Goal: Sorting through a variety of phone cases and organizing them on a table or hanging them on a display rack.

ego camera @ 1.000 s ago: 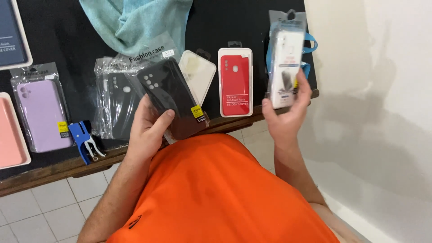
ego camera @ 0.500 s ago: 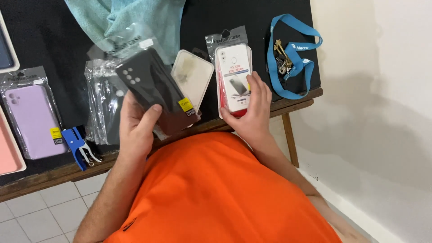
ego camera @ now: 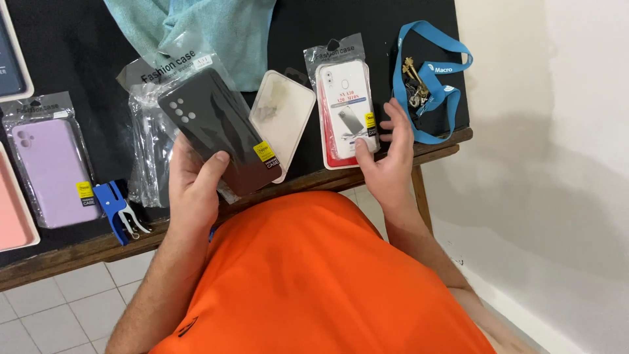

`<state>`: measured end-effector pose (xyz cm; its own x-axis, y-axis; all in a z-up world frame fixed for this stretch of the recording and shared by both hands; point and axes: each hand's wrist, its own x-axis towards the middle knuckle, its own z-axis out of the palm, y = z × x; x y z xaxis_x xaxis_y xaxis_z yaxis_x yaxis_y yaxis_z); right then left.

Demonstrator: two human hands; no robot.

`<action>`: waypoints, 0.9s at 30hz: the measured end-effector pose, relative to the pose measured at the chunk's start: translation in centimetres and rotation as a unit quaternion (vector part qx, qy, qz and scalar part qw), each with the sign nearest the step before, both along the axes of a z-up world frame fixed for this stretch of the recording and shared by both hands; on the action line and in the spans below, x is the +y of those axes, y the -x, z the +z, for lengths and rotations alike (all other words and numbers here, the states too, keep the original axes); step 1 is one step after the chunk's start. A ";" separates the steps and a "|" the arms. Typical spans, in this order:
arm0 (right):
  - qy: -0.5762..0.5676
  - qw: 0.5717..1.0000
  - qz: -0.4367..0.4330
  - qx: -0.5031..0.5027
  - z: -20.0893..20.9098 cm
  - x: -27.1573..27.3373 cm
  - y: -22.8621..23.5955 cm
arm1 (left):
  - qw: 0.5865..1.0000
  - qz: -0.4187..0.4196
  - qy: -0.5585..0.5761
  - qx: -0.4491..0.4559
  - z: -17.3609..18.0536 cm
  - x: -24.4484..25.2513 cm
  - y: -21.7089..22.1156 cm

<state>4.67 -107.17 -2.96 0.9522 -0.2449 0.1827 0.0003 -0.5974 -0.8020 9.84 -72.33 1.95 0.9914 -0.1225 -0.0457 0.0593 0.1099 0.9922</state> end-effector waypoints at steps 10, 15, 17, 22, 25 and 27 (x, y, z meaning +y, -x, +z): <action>0.121 0.992 0.030 0.005 0.5 2.6 -1.6 | 1.000 -0.010 0.006 0.006 0.0 -0.4 -0.4; -0.032 0.995 -0.019 -0.097 0.5 0.0 -1.2 | 1.000 0.004 0.012 0.009 -0.8 0.4 -0.4; -0.040 0.992 -0.024 -0.115 1.1 -2.0 -1.2 | 1.000 0.006 0.017 0.009 -0.6 0.3 -0.5; -0.056 0.988 -0.041 -0.141 3.3 -3.2 -0.6 | 1.000 -0.002 0.010 -0.003 -0.5 -0.2 -0.8; -0.060 0.987 -0.040 -0.144 3.4 -2.9 -0.5 | 1.000 0.003 0.015 -0.001 -0.7 -0.5 -0.7; -0.019 0.990 -0.015 -0.136 2.7 -3.0 -0.4 | 1.000 0.006 0.022 -0.002 -0.7 -0.7 -0.8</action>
